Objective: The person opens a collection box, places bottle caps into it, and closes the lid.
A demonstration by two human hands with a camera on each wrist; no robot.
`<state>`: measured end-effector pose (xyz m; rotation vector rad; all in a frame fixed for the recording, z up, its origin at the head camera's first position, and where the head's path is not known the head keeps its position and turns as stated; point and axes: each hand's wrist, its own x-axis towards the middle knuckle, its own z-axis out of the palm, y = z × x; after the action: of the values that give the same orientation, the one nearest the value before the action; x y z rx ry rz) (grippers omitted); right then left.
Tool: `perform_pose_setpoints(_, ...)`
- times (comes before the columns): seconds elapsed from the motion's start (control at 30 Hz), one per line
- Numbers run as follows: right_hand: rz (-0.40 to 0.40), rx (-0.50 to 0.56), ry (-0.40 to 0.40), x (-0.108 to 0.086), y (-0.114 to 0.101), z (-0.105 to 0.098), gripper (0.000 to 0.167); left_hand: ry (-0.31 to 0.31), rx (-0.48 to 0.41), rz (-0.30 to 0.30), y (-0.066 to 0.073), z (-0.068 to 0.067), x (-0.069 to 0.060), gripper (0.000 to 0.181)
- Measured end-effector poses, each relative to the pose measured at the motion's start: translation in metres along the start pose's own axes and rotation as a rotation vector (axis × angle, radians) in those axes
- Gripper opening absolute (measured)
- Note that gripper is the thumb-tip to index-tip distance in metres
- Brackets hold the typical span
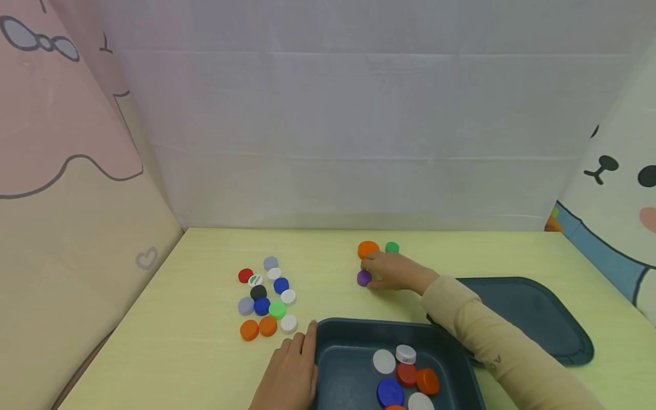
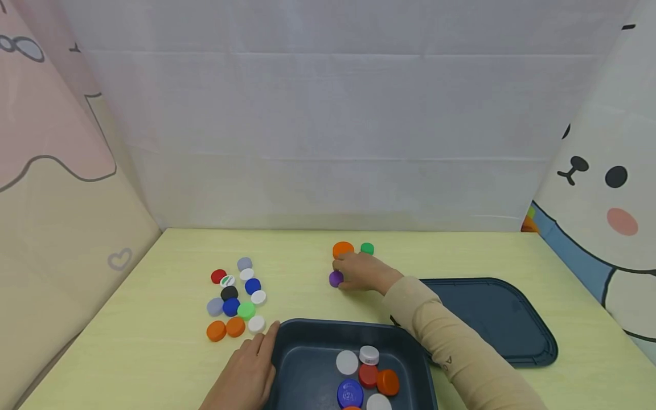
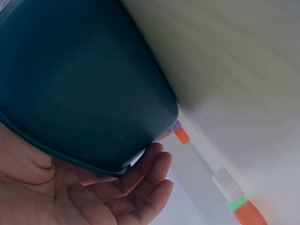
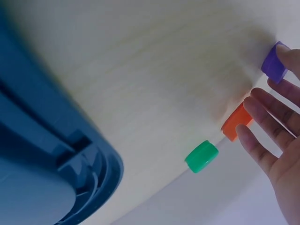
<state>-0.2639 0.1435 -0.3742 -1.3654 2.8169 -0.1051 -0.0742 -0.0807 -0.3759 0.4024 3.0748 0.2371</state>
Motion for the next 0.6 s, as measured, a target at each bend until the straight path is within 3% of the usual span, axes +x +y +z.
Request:
perform_pose_setpoints(0.27, -0.011, -0.034, 0.029, -0.007, 0.003, -0.001, 0.024, 0.007, 0.001, 0.007, 0.000, 0.001, -0.001, 0.059)
perform_pose_setpoints(0.6, -0.051, -0.142, 0.118, -0.026, -0.003, -0.018, 0.026, 0.042, 0.002, 0.030, -0.001, 0.001, -0.002, 0.058)
